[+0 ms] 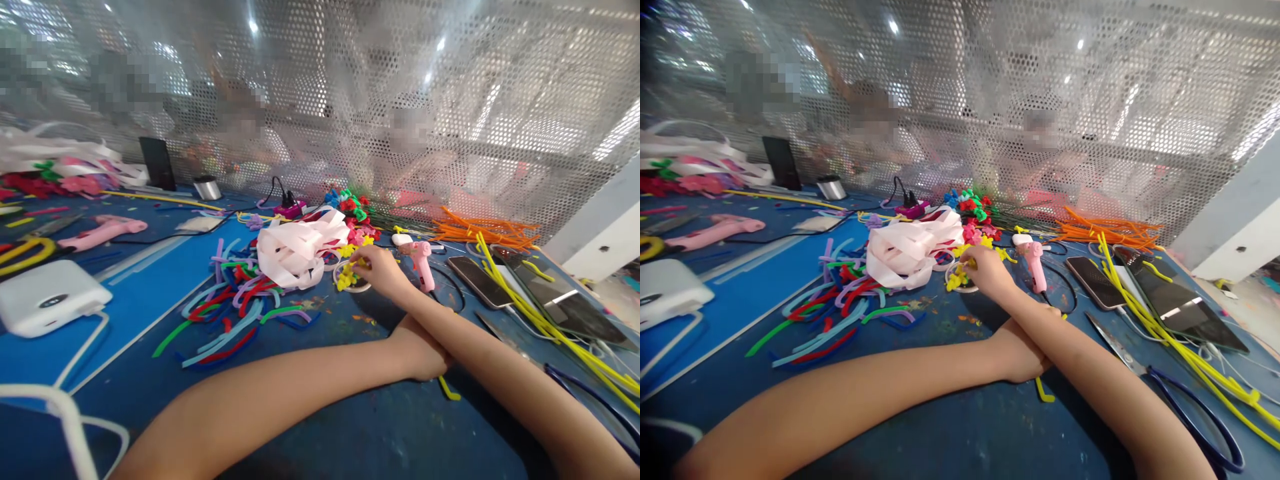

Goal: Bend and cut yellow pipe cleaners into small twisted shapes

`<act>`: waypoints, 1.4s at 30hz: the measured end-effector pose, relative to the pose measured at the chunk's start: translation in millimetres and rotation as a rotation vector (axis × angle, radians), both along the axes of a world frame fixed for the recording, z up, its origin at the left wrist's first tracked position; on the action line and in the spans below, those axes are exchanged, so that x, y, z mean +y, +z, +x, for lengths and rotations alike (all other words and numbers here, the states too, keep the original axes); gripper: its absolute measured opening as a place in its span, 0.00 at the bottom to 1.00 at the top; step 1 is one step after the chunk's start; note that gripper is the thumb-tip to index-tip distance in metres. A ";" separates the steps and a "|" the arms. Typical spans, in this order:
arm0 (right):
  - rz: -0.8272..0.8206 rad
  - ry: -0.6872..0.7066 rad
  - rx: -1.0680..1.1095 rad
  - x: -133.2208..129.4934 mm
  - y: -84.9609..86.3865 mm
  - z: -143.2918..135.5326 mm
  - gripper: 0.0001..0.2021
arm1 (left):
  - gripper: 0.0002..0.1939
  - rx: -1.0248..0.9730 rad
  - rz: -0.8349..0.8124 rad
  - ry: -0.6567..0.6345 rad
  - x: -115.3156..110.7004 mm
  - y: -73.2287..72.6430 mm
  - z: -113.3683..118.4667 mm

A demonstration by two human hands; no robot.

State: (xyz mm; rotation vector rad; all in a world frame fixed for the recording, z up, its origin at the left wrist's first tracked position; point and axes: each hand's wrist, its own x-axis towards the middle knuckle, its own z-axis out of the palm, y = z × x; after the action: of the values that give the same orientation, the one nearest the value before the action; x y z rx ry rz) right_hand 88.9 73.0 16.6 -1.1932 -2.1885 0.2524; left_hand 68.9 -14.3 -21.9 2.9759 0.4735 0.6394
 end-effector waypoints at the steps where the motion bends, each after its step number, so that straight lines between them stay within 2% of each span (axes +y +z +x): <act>1: -0.006 -0.004 0.087 2.3 -0.8 0.7 0.08 | 0.17 0.000 0.000 -0.006 0.3 -0.9 -0.1; 3: -0.085 0.016 0.294 7.1 -2.7 1.4 0.10 | 0.17 0.002 0.004 -0.015 0.7 -2.4 0.1; 5: -0.239 0.054 0.569 10.6 -3.8 0.7 0.11 | 0.18 -0.001 0.008 -0.015 0.8 -3.4 0.5; 9: -0.553 0.100 1.087 10.4 3.3 -1.7 0.07 | 0.20 -0.042 0.016 -0.007 -0.1 -3.2 0.4; 12: -0.708 0.127 1.282 6.9 14.2 -1.1 0.06 | 0.21 -0.040 0.013 0.013 -1.4 -1.5 -1.3; 15: -0.773 0.129 1.351 5.9 19.4 2.8 0.10 | 0.21 -0.029 -0.004 0.028 -2.5 0.2 -3.5; 22: -0.765 0.125 1.303 11.1 2.9 18.0 0.16 | 0.18 0.043 -0.096 0.005 -2.8 -0.7 -2.1; 24: -0.731 0.164 1.246 10.0 2.4 18.9 0.18 | 0.18 0.039 -0.121 0.003 -2.3 -1.5 -1.1; 27: -0.607 0.225 1.130 4.3 9.5 16.8 0.18 | 0.18 0.030 -0.116 -0.011 -0.7 -2.9 0.0; 30: -0.407 0.200 0.976 -7.5 22.8 16.5 0.13 | 0.14 0.041 -0.084 -0.044 1.5 -3.1 0.1; 33: -0.235 0.206 0.774 -27.9 37.3 25.7 0.10 | 0.15 0.014 -0.067 -0.035 2.2 0.2 -1.3; 35: -0.150 0.204 0.671 -45.3 44.6 39.4 0.10 | 0.16 -0.022 -0.061 0.026 0.8 4.3 -2.9; 38: -0.068 0.154 0.547 -71.5 48.4 69.1 0.10 | 0.12 -0.050 -0.042 0.238 -2.4 10.3 -4.8; 40: -0.032 0.101 0.493 -86.1 45.1 91.3 0.09 | 0.11 -0.050 -0.055 0.396 -3.7 12.2 -4.9; 42: -0.027 0.029 0.462 -97.1 37.4 111.4 0.09 | 0.10 -0.026 -0.081 0.460 -3.6 12.2 -4.0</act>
State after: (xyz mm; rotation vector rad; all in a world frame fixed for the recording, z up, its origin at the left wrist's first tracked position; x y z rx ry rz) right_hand 200.3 -24.0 54.0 -0.9989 -1.8025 0.5168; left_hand 64.9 -17.9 -9.8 2.7881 1.1680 0.6658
